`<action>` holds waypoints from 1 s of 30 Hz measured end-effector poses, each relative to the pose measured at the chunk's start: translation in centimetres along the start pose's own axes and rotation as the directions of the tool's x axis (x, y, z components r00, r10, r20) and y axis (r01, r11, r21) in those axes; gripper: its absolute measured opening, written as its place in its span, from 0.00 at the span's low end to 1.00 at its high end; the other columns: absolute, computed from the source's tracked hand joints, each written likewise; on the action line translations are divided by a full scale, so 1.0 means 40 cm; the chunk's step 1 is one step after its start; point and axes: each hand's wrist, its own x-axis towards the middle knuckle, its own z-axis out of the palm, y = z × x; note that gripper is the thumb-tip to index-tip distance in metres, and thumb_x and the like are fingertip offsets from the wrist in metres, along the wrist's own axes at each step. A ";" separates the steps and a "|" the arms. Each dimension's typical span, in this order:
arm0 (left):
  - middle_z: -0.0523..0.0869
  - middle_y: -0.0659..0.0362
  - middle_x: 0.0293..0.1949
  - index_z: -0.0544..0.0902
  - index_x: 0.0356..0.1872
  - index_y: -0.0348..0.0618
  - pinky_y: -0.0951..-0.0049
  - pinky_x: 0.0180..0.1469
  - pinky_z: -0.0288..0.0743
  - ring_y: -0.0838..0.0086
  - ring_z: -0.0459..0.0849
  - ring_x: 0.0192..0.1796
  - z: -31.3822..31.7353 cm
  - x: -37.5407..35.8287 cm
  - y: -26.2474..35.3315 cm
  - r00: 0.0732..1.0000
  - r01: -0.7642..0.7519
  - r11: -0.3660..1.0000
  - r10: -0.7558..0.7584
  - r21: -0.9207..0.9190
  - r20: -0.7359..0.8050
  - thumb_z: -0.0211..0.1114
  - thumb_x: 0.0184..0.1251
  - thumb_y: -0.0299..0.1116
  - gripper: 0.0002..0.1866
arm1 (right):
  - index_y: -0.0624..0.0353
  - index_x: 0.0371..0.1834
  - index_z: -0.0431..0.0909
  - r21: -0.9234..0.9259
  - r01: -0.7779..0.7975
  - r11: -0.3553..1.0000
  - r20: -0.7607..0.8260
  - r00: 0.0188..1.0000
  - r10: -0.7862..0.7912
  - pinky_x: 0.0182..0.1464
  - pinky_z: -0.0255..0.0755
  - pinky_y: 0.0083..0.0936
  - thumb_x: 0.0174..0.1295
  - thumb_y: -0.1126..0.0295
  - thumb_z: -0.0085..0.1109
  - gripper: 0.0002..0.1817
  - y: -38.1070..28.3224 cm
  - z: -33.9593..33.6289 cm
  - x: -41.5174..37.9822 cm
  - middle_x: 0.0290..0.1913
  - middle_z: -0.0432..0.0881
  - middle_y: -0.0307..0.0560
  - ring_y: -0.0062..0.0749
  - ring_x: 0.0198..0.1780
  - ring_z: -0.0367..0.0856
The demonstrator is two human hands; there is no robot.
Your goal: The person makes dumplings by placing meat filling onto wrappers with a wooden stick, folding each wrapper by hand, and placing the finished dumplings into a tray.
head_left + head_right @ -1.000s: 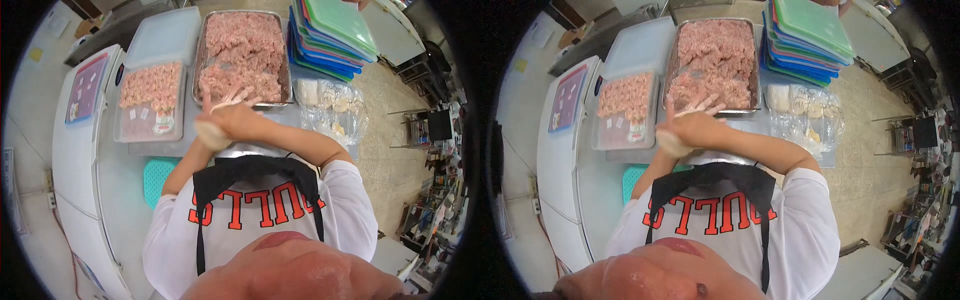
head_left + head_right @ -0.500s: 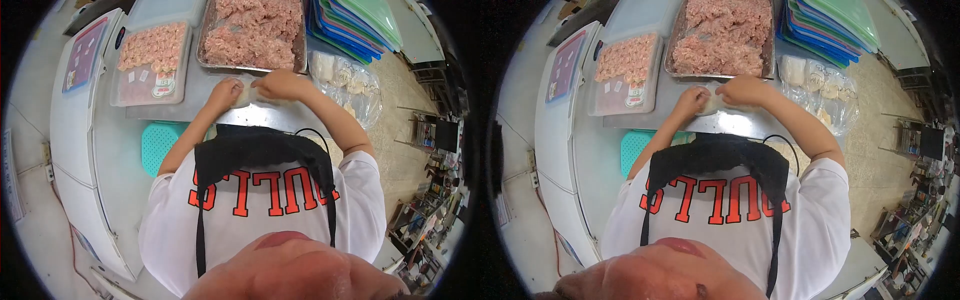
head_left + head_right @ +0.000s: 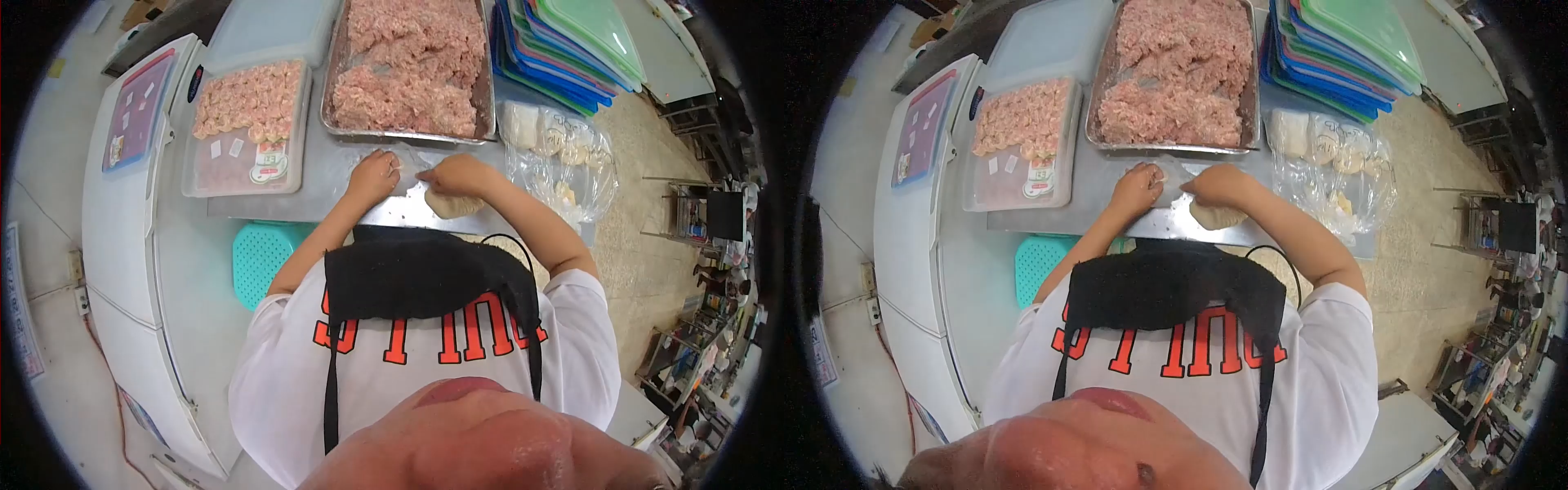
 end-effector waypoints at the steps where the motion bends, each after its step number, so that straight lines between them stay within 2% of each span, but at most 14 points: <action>1: 0.80 0.51 0.38 0.78 0.35 0.45 0.55 0.46 0.75 0.53 0.80 0.44 -0.009 0.000 0.001 1.000 0.013 0.999 -0.013 -0.050 -0.005 0.64 0.53 0.37 0.11 | 0.30 0.61 0.74 0.003 0.023 1.000 -0.034 0.999 -0.022 0.36 0.74 0.43 0.57 0.60 0.52 0.25 0.003 0.004 0.002 0.34 0.84 0.52 0.48 0.35 0.83; 7: 0.82 0.51 0.38 0.80 0.37 0.43 0.61 0.42 0.77 0.57 0.82 0.40 -0.008 0.003 -0.014 0.995 -0.067 0.998 0.068 0.020 -0.067 0.65 0.57 0.38 0.12 | 0.36 0.58 0.77 0.031 -0.039 0.999 -0.006 0.999 0.039 0.42 0.76 0.43 0.55 0.64 0.52 0.25 -0.025 -0.030 -0.008 0.40 0.84 0.53 0.49 0.41 0.84; 9: 0.82 0.51 0.39 0.80 0.39 0.43 0.66 0.43 0.77 0.61 0.82 0.39 -0.019 -0.009 -0.046 0.995 0.011 0.931 -0.046 -0.366 -0.087 0.66 0.57 0.37 0.12 | 0.35 0.59 0.77 0.055 -0.055 0.997 0.020 0.998 0.054 0.43 0.76 0.43 0.55 0.64 0.50 0.25 -0.023 -0.024 -0.008 0.40 0.84 0.54 0.49 0.42 0.84; 10: 0.83 0.53 0.40 0.80 0.40 0.42 0.70 0.44 0.77 0.66 0.83 0.40 -0.018 -0.013 -0.067 0.985 0.017 0.909 -0.087 -0.416 -0.151 0.66 0.60 0.35 0.11 | 0.35 0.61 0.75 0.019 -0.011 1.000 -0.045 0.999 0.012 0.38 0.75 0.44 0.58 0.59 0.52 0.24 -0.015 -0.011 -0.006 0.35 0.84 0.52 0.50 0.35 0.83; 11: 0.83 0.53 0.40 0.80 0.40 0.42 0.70 0.44 0.77 0.66 0.83 0.40 -0.019 -0.018 -0.091 0.983 0.008 0.911 -0.082 -0.412 -0.163 0.66 0.60 0.35 0.11 | 0.35 0.61 0.75 0.009 -0.011 1.000 -0.054 0.998 0.011 0.38 0.75 0.44 0.58 0.59 0.52 0.24 -0.005 0.000 -0.005 0.35 0.84 0.52 0.50 0.35 0.83; 12: 0.82 0.55 0.41 0.79 0.42 0.42 0.70 0.46 0.77 0.67 0.83 0.42 -0.035 -0.027 -0.101 0.964 0.115 0.644 -0.255 -0.756 -0.071 0.64 0.62 0.33 0.10 | 0.36 0.62 0.74 0.020 -0.007 1.000 -0.052 0.999 0.008 0.38 0.75 0.44 0.59 0.59 0.51 0.24 -0.006 -0.002 -0.009 0.35 0.84 0.52 0.51 0.35 0.83; 13: 0.82 0.56 0.42 0.78 0.44 0.42 0.69 0.47 0.77 0.68 0.83 0.44 -0.048 -0.037 -0.109 0.926 0.186 0.244 -0.368 -0.952 0.087 0.63 0.65 0.32 0.10 | 0.36 0.62 0.73 0.031 -0.002 1.000 -0.046 0.999 0.003 0.39 0.75 0.44 0.60 0.58 0.51 0.24 -0.006 -0.001 -0.010 0.36 0.85 0.52 0.51 0.35 0.83; 14: 0.82 0.58 0.43 0.75 0.48 0.43 0.67 0.49 0.78 0.68 0.82 0.46 -0.059 -0.047 -0.119 0.931 0.124 -0.109 -0.332 -0.986 0.153 0.59 0.67 0.30 0.10 | 0.36 0.64 0.71 0.049 -0.008 0.999 -0.030 0.999 0.009 0.40 0.74 0.45 0.61 0.58 0.53 0.25 0.004 0.016 0.000 0.36 0.84 0.55 0.52 0.36 0.82; 17: 0.81 0.58 0.43 0.74 0.48 0.43 0.66 0.49 0.78 0.68 0.82 0.46 -0.071 -0.075 -0.146 0.924 0.274 -0.163 -0.230 -0.948 0.307 0.59 0.67 0.30 0.11 | 0.38 0.67 0.67 0.052 -0.005 0.999 -0.063 0.998 0.009 0.41 0.74 0.46 0.59 0.58 0.56 0.29 -0.013 -0.008 -0.028 0.36 0.83 0.59 0.52 0.37 0.82; 23: 0.79 0.60 0.44 0.74 0.47 0.45 0.65 0.48 0.79 0.70 0.81 0.47 -0.025 -0.083 -0.193 0.904 0.250 -0.280 -0.276 -0.927 0.327 0.58 0.68 0.31 0.10 | 0.41 0.71 0.60 0.053 -0.069 0.996 -0.094 0.993 0.074 0.41 0.73 0.44 0.58 0.58 0.59 0.35 -0.026 -0.104 -0.109 0.34 0.83 0.60 0.54 0.37 0.81; 25: 0.79 0.60 0.44 0.74 0.47 0.45 0.65 0.48 0.78 0.70 0.81 0.47 -0.020 -0.080 -0.196 0.906 0.265 -0.242 -0.269 -0.933 0.327 0.58 0.68 0.31 0.09 | 0.41 0.69 0.63 0.062 -0.077 0.995 -0.079 0.994 0.081 0.40 0.74 0.45 0.58 0.60 0.59 0.33 -0.068 -0.181 -0.133 0.36 0.83 0.59 0.54 0.36 0.82; 27: 0.78 0.61 0.43 0.73 0.46 0.45 0.65 0.49 0.78 0.71 0.80 0.47 -0.021 -0.078 -0.191 0.909 0.280 -0.201 -0.260 -0.939 0.326 0.58 0.68 0.31 0.09 | 0.46 0.68 0.66 0.293 0.014 0.956 -0.141 0.990 0.029 0.46 0.75 0.39 0.60 0.61 0.59 0.30 -0.103 -0.234 -0.132 0.43 0.83 0.59 0.51 0.43 0.82; 28: 0.78 0.61 0.43 0.73 0.46 0.45 0.65 0.49 0.78 0.71 0.80 0.47 -0.025 -0.077 -0.185 0.914 0.278 -0.190 -0.249 -0.942 0.320 0.58 0.68 0.31 0.08 | 0.46 0.68 0.66 0.291 0.016 0.956 -0.141 0.990 0.026 0.46 0.75 0.39 0.60 0.61 0.59 0.30 -0.100 -0.221 -0.101 0.43 0.83 0.59 0.51 0.43 0.82; 30: 0.78 0.61 0.43 0.73 0.46 0.45 0.65 0.49 0.78 0.71 0.80 0.47 -0.029 -0.076 -0.175 0.920 0.271 -0.180 -0.242 -0.946 0.309 0.57 0.68 0.31 0.08 | 0.55 0.65 0.68 0.521 0.486 0.702 -0.596 0.796 -0.109 0.53 0.72 0.34 0.63 0.63 0.58 0.27 -0.080 -0.144 -0.005 0.53 0.80 0.57 0.46 0.51 0.80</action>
